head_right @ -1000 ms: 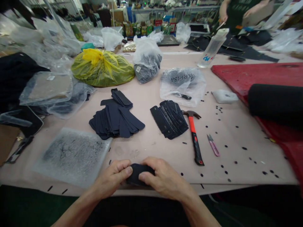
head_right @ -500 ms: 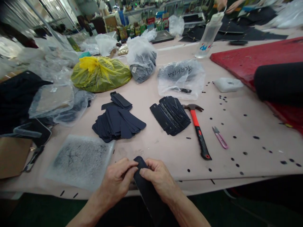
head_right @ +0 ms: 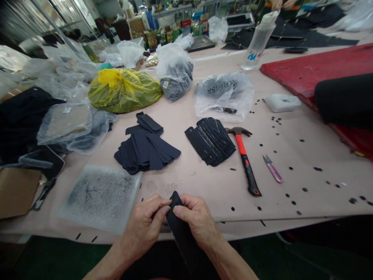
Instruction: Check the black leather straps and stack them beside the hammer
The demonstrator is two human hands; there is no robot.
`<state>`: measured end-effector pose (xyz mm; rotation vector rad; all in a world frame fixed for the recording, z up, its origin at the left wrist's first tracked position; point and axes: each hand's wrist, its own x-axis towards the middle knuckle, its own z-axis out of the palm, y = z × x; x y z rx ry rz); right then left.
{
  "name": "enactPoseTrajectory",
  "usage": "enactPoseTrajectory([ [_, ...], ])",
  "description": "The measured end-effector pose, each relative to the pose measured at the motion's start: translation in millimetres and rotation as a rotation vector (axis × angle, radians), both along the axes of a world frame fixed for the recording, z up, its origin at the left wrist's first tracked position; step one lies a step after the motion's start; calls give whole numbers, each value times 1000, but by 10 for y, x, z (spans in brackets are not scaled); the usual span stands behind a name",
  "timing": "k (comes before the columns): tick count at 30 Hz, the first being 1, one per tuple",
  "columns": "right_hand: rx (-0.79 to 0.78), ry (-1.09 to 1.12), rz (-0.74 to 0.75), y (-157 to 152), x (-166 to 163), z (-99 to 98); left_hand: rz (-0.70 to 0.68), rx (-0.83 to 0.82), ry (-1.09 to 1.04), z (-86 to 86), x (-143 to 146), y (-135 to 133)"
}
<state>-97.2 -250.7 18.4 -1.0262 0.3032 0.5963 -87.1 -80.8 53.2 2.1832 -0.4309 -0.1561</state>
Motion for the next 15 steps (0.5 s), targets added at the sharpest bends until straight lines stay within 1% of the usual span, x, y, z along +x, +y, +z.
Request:
enactPoseTrajectory([
  [4, -67, -62, 41, -3, -4, -8, -13, 35, 1, -22, 22, 1],
  [6, -132, -94, 71, 7, -7, 2, -47, 87, -26, -41, 33, 7],
  [9, -284, -189, 137, 39, -5, 54, -164, 253, -73, -40, 55, 34],
  [12, -455, -329, 193, 77, 5, 123, -271, 422, -72, -2, 75, 72],
  [15, -595, -446, 219, 108, 18, 164, -318, 479, -73, -3, 70, 91],
])
